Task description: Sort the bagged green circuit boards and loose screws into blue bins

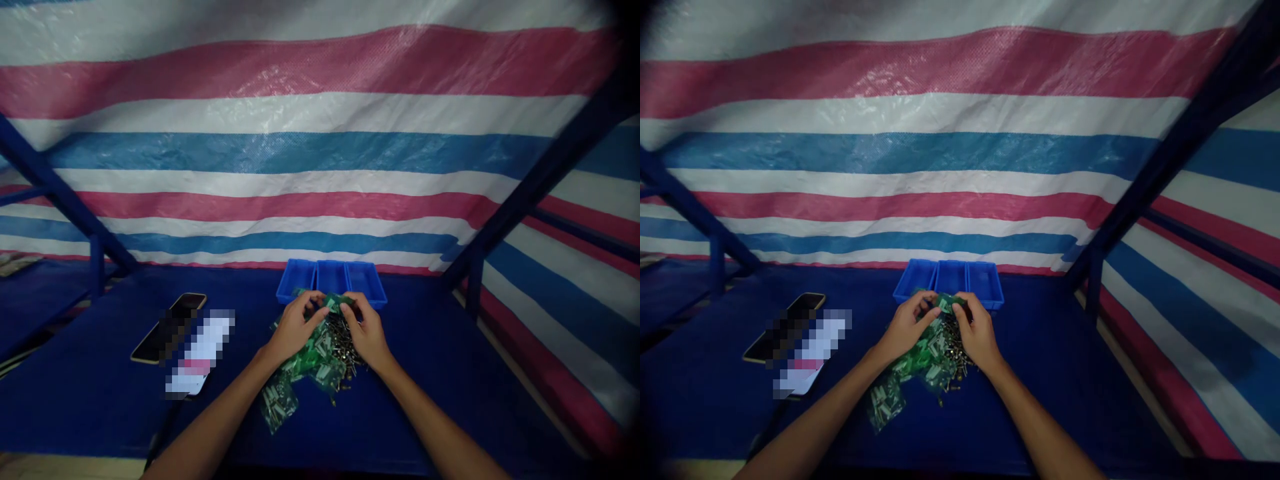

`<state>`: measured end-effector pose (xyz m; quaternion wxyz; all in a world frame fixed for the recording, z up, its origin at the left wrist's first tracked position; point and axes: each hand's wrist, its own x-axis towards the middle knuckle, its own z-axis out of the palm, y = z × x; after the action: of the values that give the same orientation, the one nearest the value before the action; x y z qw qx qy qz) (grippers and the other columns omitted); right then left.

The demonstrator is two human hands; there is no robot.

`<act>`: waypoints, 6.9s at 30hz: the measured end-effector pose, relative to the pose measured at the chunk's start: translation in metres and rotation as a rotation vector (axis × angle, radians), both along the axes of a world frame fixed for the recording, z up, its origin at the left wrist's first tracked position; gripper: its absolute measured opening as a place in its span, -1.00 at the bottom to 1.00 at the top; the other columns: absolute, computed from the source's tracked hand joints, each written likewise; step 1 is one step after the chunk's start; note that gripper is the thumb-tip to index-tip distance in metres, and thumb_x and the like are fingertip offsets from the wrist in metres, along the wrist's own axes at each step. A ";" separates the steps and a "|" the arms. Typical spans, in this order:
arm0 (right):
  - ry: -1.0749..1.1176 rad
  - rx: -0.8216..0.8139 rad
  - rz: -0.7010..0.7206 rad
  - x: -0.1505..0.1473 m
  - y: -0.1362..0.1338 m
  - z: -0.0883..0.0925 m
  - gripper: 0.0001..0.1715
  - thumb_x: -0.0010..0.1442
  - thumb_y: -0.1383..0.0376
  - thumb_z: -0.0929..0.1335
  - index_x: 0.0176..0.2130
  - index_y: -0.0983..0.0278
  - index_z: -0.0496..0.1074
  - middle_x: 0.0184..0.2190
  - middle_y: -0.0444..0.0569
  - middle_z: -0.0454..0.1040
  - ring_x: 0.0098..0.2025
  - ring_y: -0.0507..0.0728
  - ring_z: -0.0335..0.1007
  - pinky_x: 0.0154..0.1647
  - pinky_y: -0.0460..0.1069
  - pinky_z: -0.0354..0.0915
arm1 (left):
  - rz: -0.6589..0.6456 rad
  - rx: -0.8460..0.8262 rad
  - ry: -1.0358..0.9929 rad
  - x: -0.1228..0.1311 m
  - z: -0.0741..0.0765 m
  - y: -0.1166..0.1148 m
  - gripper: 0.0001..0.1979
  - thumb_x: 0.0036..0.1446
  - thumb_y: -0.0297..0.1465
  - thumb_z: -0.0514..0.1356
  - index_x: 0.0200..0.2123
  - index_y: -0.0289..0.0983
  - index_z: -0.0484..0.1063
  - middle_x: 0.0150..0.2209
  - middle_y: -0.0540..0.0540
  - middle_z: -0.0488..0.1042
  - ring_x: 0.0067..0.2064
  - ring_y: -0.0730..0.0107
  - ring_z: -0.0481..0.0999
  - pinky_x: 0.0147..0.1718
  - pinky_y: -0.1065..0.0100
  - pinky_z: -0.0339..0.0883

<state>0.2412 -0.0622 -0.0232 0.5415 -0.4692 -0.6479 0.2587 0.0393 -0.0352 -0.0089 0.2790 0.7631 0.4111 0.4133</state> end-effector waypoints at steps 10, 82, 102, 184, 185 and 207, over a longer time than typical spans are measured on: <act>-0.047 0.009 -0.005 0.001 -0.002 0.002 -0.69 0.51 0.12 0.26 0.12 0.15 0.43 -0.08 0.01 0.54 -0.07 0.23 0.49 0.01 0.10 0.38 | -0.032 0.161 0.193 -0.003 0.003 -0.012 -0.80 0.53 -0.28 0.03 -0.11 -0.19 0.41 -0.17 -0.08 0.50 -0.09 0.21 0.49 -0.01 0.15 0.30; 0.287 -0.260 0.178 0.001 0.008 -0.003 -0.57 0.29 -0.05 0.46 -0.34 0.21 0.38 -0.52 -0.23 0.19 -0.48 0.04 0.08 -0.42 -0.05 0.04 | -0.058 0.280 0.085 -0.005 -0.002 -0.019 -0.57 0.41 -0.28 0.24 0.29 -0.09 0.33 0.09 -0.16 0.48 0.09 0.14 0.49 0.11 0.08 0.43; 0.315 -0.294 0.218 -0.001 0.004 0.004 -0.51 0.35 -0.05 0.41 0.11 0.18 0.52 -0.45 -0.14 0.40 -0.47 0.06 0.21 -0.46 -0.04 0.11 | 0.047 0.240 -0.006 -0.010 -0.005 -0.013 -0.80 0.39 -0.46 0.21 0.03 -0.15 0.49 -0.02 -0.14 0.45 0.06 0.15 0.46 0.08 0.11 0.36; 0.053 -0.116 0.160 0.002 -0.001 0.005 -0.60 0.39 0.08 0.38 -0.40 0.22 0.33 -0.45 -0.18 0.21 -0.39 0.07 0.15 -0.33 -0.04 0.10 | -0.061 -0.350 -0.338 0.004 -0.010 -0.010 -0.63 0.34 -0.07 0.25 -0.08 -0.27 0.52 -0.40 0.04 0.41 -0.40 0.43 0.34 -0.38 0.41 0.22; 0.056 -0.120 0.166 0.002 -0.001 0.005 -0.61 0.40 0.08 0.38 -0.40 0.22 0.33 -0.45 -0.18 0.21 -0.39 0.07 0.14 -0.34 -0.04 0.10 | -0.059 -0.351 -0.341 0.004 -0.010 -0.010 -0.63 0.33 -0.07 0.25 -0.08 -0.27 0.52 -0.40 0.04 0.41 -0.40 0.42 0.34 -0.38 0.41 0.22; 0.075 -0.169 0.196 0.001 0.000 0.004 -0.64 0.40 0.10 0.35 -0.38 0.22 0.30 -0.44 -0.18 0.20 -0.38 0.08 0.15 -0.33 -0.05 0.11 | -0.068 -0.320 -0.295 0.006 -0.012 -0.012 -0.68 0.36 -0.12 0.23 -0.05 -0.24 0.54 -0.29 -0.02 0.50 -0.29 0.35 0.42 -0.27 0.38 0.26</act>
<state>0.2420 -0.0626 -0.0188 0.4959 -0.4376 -0.6459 0.3812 0.0448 -0.0475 -0.0209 0.4673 0.6539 0.4002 0.4403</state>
